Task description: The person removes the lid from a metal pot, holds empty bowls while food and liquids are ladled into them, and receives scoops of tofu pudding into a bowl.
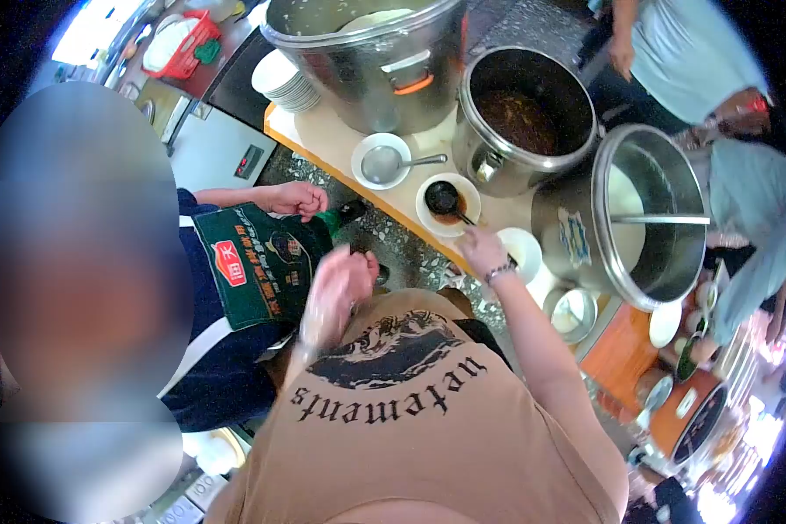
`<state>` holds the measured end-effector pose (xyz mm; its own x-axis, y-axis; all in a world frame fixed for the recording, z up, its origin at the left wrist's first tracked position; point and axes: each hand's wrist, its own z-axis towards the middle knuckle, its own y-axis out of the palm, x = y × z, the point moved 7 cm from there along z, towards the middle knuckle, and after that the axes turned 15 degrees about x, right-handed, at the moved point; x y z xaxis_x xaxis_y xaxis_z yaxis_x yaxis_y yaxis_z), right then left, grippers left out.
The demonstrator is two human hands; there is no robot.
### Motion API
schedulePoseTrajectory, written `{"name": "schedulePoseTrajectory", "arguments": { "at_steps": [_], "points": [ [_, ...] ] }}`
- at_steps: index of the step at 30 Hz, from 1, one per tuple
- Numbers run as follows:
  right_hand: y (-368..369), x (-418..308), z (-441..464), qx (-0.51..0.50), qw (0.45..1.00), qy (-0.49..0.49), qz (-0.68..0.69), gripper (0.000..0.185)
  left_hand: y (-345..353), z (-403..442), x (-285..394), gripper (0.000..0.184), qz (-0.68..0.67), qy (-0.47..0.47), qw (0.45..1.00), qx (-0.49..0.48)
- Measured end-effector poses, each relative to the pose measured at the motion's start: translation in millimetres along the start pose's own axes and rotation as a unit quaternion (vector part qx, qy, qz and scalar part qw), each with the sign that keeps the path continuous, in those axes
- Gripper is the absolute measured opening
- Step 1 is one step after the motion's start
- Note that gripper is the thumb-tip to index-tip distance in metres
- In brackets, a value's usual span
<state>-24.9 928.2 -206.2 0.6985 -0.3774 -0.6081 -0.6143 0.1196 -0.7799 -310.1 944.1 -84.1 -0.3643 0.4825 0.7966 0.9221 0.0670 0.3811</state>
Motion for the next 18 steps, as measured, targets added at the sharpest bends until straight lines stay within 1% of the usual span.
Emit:
{"name": "schedulePoseTrajectory", "arguments": {
  "at_steps": [1, 2, 3, 4, 5, 6, 7, 8, 9, 10, 11, 12, 13, 15, 16, 17, 18],
  "points": [
    [1, -2, 0, -0.015, 1.0, -0.005, 0.01, 0.035, 24, 32, 17, 0.048, -0.012, 0.001, 0.999, 0.034],
    [4, -3, 0, -0.027, 0.999, -0.011, 0.022, 0.035, 40, 72, 35, 0.043, -0.043, 0.066, 0.994, 0.071],
    [5, -2, 0, -0.036, 0.998, -0.011, 0.04, 0.036, 42, 134, 43, 0.033, -0.141, 0.089, 0.985, 0.054],
    [5, 1, -2, -0.039, 0.998, -0.006, 0.056, 0.037, 30, 197, 56, 0.025, -0.13, 0.179, 0.975, 0.017],
    [6, 6, -3, -0.039, 0.997, 0.001, 0.071, 0.038, 42, 204, 89, 0.012, -0.105, 0.169, 0.955, 0.22],
    [10, 14, -3, -0.03, 0.996, 0.022, 0.077, 0.038, 31, 238, 110, 0.014, -0.093, 0.225, 0.933, 0.266],
    [14, 25, -5, -0.021, 0.995, 0.045, 0.084, 0.039, -2, 299, 118, 0.02, -0.052, 0.223, 0.938, 0.262],
    [18, 36, -5, -0.038, 0.991, 0.091, 0.089, 0.042, -17, 332, 131, 0.024, -0.053, 0.213, 0.92, 0.326],
    [21, 34, 0, -0.036, 0.991, 0.095, 0.089, 0.042, -33, 365, 146, 0.027, -0.03, 0.219, 0.907, 0.359],
    [17, 35, 5, 0.005, 0.992, 0.115, 0.055, 0.041, -46, 393, 160, 0.032, 0.034, 0.192, 0.904, 0.381],
    [14, 34, 12, 0.046, 0.99, 0.132, 0.021, 0.039, -73, 432, 168, 0.037, 0.149, 0.172, 0.886, 0.404],
    [23, 26, 26, -0.007, 0.997, 0.082, -0.014, 0.049, -104, 474, 176, 0.052, 0.267, 0.133, 0.855, 0.424],
    [27, 12, 43, -0.004, 0.996, 0.086, -0.013, 0.049, -135, 512, 180, 0.063, 0.354, 0.119, 0.809, 0.454],
    [36, -55, 92, 0.04, 0.995, -0.091, -0.024, 0.048, -178, 586, 186, 0.065, 0.445, 0.073, 0.778, 0.437],
    [50, -75, 117, 0.011, 0.991, -0.12, -0.056, 0.049, -170, 577, 194, 0.065, 0.404, 0.055, 0.761, 0.505],
    [66, -84, 140, 0.003, 0.991, -0.117, -0.057, 0.049, -175, 581, 200, 0.065, 0.407, 0.048, 0.758, 0.507],
    [84, -89, 162, 0.014, 0.978, -0.141, -0.154, 0.048, -177, 587, 205, 0.065, 0.441, 0.026, 0.757, 0.482]
  ]
}}
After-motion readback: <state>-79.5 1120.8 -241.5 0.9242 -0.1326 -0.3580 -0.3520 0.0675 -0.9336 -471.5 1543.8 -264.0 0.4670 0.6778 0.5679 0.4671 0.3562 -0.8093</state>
